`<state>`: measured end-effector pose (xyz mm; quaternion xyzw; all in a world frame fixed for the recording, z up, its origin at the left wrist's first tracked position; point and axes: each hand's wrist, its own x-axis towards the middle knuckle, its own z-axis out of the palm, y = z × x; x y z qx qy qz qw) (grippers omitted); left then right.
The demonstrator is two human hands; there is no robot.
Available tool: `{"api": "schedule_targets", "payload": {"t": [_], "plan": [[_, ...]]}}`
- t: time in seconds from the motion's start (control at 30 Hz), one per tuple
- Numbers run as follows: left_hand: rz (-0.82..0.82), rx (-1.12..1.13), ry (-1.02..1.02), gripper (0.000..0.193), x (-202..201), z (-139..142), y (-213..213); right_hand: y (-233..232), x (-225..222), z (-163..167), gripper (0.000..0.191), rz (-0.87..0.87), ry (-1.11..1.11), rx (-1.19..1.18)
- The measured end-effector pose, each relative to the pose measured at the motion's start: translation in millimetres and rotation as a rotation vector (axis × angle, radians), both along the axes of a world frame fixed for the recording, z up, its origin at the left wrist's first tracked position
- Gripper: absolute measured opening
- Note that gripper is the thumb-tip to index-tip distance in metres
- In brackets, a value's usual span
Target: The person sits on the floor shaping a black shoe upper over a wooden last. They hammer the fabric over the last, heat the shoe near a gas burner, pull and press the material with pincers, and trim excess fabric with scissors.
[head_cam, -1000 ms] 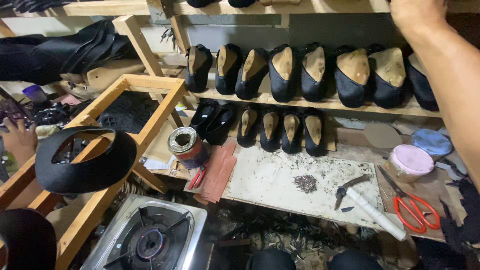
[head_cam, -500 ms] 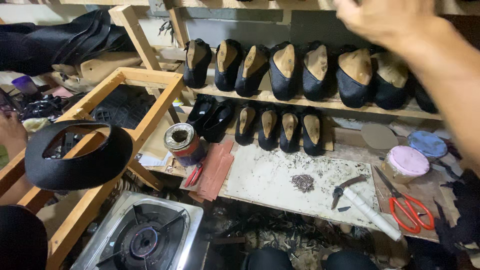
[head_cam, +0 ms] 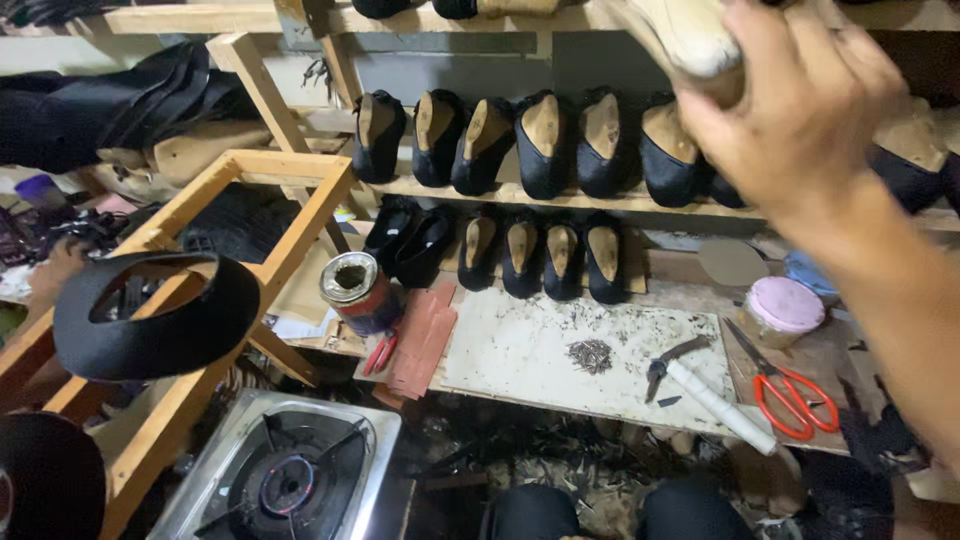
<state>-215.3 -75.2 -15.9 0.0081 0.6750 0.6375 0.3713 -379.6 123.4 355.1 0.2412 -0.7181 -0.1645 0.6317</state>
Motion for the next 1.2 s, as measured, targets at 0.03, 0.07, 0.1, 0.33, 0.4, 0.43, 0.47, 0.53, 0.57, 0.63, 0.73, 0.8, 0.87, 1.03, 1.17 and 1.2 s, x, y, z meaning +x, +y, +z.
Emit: {"api": "schedule_targets", "payload": {"t": [0.03, 0.07, 0.1, 0.33, 0.4, 0.43, 0.47, 0.53, 0.57, 0.63, 0.73, 0.8, 0.87, 1.03, 1.17, 1.2], "plan": [[0.009, 0.013, 0.007, 0.073, -16.3, -11.3, 6.3, 7.0, 23.2, -18.1, 0.046, 0.053, -0.052, -0.031], [0.02, 0.032, 0.015, 0.074, -15.8, -17.8, 8.6, 16.8, 46.9, -39.3, 0.048, 0.106, -0.102, -0.063], [0.034, 0.059, 0.025, 0.074, -13.8, -23.3, 10.4, 24.4, 71.0, -65.8, 0.051, 0.206, -0.185, -0.109], [0.14, 0.952, 0.348, 0.087, 8.2, -38.2, 20.3, 20.7, 191.4, -349.8, 0.079, 0.458, -0.897, -0.835], [0.565, 1.109, 0.325, 0.075, 23.2, -34.7, 26.5, -4.5, 188.1, -411.6, 0.077, 0.769, -1.009, -1.197], [0.784, 1.176, 0.306, 0.07, 28.7, -32.5, 28.2, -13.6, 191.6, -430.0, 0.077, 0.878, -0.989, -1.314], [0.769, 1.115, 0.284, 0.067, 29.7, -31.3, 21.5, -20.7, 196.3, -435.4, 0.078, 0.854, -1.058, -1.305], [0.763, 0.988, 0.232, 0.062, 37.0, -27.7, -9.0, -25.7, 208.9, -440.7, 0.081, 0.809, -1.22, -1.283], [0.791, 0.681, 0.297, 0.054, 41.2, -24.9, -29.9, -22.7, 215.3, -443.6, 0.083, 0.648, -1.309, -1.275], [0.822, 0.137, 0.401, 0.041, 41.0, -15.9, -78.7, -14.4, 222.5, -433.2, 0.088, 0.334, -1.485, -1.218], [0.898, -0.239, 0.372, 0.037, 32.1, 6.0, -147.9, -2.5, 213.9, -426.1, 0.091, 0.319, -1.648, -1.227], [0.873, -0.409, 0.6, 0.037, 17.2, 24.3, -191.7, 2.2, 206.5, -429.8, 0.09, 0.189, -1.751, -1.23], [0.885, -0.695, 0.936, 0.036, 1.4, 40.0, -226.9, 2.6, 205.3, -438.1, 0.088, 0.087, -1.804, -1.218], [0.831, -1.175, 0.959, 0.031, -41.6, 69.8, -295.1, -1.2, 226.6, -446.0, 0.071, -0.028, -1.783, -1.15], [0.873, -1.325, 1.03, 0.029, -66.4, 92.9, -315.4, -2.2, 233.5, -440.5, 0.062, -0.006, -1.748, -0.975], [0.843, -1.342, 0.979, 0.029, -69.0, 98.5, -315.8, -2.7, 231.7, -438.6, 0.061, -0.022, -1.744, -0.922]]}}
